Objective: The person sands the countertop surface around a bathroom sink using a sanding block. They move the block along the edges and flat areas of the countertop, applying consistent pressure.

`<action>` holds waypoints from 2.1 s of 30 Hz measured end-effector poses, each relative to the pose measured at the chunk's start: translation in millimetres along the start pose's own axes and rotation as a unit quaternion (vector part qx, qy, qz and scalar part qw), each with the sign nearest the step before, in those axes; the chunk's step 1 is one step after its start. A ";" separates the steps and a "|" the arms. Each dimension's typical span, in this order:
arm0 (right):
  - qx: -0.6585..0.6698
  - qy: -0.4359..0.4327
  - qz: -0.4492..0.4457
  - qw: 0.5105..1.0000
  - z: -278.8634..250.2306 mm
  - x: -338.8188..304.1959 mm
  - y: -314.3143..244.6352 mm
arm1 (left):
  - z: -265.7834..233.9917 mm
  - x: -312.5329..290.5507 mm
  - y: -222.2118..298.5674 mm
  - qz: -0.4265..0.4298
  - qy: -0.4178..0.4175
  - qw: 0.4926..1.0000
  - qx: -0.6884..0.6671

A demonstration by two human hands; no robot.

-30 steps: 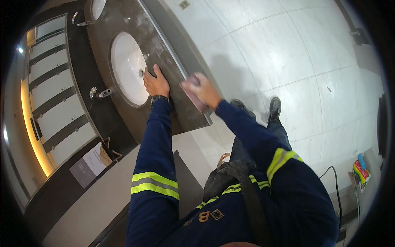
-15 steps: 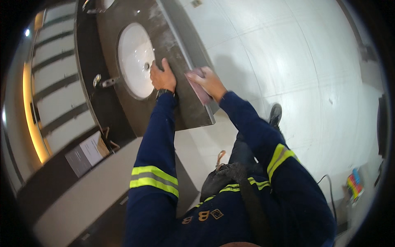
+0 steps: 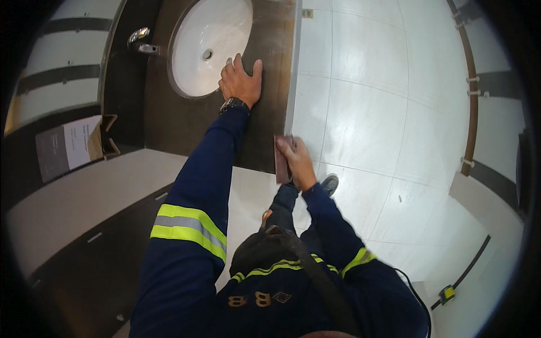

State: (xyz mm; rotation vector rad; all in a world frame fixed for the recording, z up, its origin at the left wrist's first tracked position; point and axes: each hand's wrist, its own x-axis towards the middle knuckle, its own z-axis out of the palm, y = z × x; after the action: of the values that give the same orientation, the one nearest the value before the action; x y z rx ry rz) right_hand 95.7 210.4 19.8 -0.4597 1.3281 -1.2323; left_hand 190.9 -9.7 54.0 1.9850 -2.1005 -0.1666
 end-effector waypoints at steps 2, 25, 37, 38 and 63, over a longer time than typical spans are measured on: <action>0.000 -0.006 0.018 1.000 -1.6 -12.1 21.3 | 2.5 -7.6 -8.1 -0.002 0.009 1.000 0.006; -0.104 0.047 -0.076 0.991 -22.5 36.9 -13.8 | -2.8 -3.0 1.6 -0.009 -0.015 1.000 -0.010; -0.209 0.135 -0.223 0.942 -12.3 185.6 -111.7 | 2.5 -3.0 -0.6 0.007 -0.002 1.000 -0.014; -0.197 0.117 -0.211 0.950 -11.7 170.7 -99.9 | 1.6 -2.2 -0.7 0.010 0.005 1.000 -0.017; -0.270 0.075 -0.279 0.918 -16.6 82.5 -39.0 | 5.2 -1.2 -7.5 0.009 0.025 1.000 -0.012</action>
State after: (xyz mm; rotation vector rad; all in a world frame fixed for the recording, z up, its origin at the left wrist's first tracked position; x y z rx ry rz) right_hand 47.3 131.9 9.4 -1.2253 1.7451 -1.3611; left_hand 196.9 -9.5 46.9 1.9356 -2.0752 -0.1385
